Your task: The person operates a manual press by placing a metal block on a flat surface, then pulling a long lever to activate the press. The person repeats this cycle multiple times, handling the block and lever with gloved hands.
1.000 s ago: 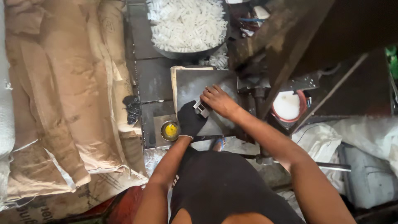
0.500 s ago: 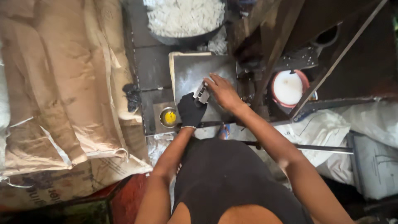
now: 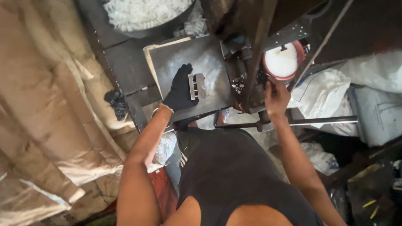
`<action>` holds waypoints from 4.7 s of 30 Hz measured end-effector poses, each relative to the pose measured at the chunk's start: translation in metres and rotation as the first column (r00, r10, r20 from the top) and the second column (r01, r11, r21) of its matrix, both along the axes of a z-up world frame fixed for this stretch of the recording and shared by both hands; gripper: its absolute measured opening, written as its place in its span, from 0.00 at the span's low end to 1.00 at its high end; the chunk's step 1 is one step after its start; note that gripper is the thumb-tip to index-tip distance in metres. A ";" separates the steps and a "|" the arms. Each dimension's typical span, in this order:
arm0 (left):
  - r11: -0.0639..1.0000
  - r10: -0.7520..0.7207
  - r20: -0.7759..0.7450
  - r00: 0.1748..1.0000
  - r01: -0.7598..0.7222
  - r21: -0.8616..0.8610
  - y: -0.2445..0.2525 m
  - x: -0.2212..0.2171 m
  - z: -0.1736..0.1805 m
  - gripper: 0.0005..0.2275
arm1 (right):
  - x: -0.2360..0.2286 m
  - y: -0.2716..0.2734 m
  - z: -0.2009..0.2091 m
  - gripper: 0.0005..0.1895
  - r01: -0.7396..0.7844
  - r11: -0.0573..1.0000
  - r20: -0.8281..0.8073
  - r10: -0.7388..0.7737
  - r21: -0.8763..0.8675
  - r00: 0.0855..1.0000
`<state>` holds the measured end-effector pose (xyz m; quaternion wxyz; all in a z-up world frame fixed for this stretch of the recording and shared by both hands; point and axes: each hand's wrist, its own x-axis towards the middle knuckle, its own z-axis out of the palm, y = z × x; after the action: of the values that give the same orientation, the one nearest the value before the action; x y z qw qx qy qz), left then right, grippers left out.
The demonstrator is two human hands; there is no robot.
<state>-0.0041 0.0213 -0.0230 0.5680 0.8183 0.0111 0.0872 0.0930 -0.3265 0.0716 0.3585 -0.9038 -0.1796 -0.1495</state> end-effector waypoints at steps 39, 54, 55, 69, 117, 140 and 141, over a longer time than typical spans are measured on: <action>0.535 0.029 -0.223 0.974 0.173 0.827 -0.082 0.054 0.073 0.32 | 0.006 -0.011 -0.022 0.07 -0.024 0.997 -0.015 0.022 -0.080 1.000; 0.892 0.024 -0.312 0.950 -0.161 -0.422 -0.013 0.015 0.147 0.42 | 0.002 -0.020 -0.021 0.07 -0.114 0.992 -0.059 0.111 -0.060 0.992; 0.734 0.048 -0.219 0.974 -0.184 -0.654 -0.008 0.000 0.143 0.36 | 0.001 -0.015 -0.018 0.06 -0.165 0.985 0.014 0.166 -0.050 0.986; -0.362 0.530 -0.455 0.716 -0.295 -0.884 0.017 -0.224 0.039 0.26 | -0.091 0.178 -0.018 0.17 -0.925 0.360 -0.336 0.862 -0.124 0.380; -0.497 0.428 -0.620 0.657 -0.402 -0.769 -0.041 -0.220 -0.003 0.19 | -0.047 0.391 -0.175 0.53 -0.478 -0.101 -0.369 0.778 -0.873 0.509; -0.220 0.157 -0.644 0.749 -0.609 -0.762 -0.030 -0.110 0.055 0.19 | -0.081 0.181 0.038 0.34 -0.886 0.406 -0.272 0.847 -0.225 0.457; -0.195 0.185 -0.617 0.765 -0.586 -0.786 -0.034 -0.106 0.060 0.19 | -0.083 0.181 0.040 0.37 -0.857 0.409 -0.255 0.833 -0.313 0.491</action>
<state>-0.1102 -0.0124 0.0365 0.9012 0.1134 0.4043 0.1070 0.0104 -0.1459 0.1115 0.1967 -0.7452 -0.6260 0.1185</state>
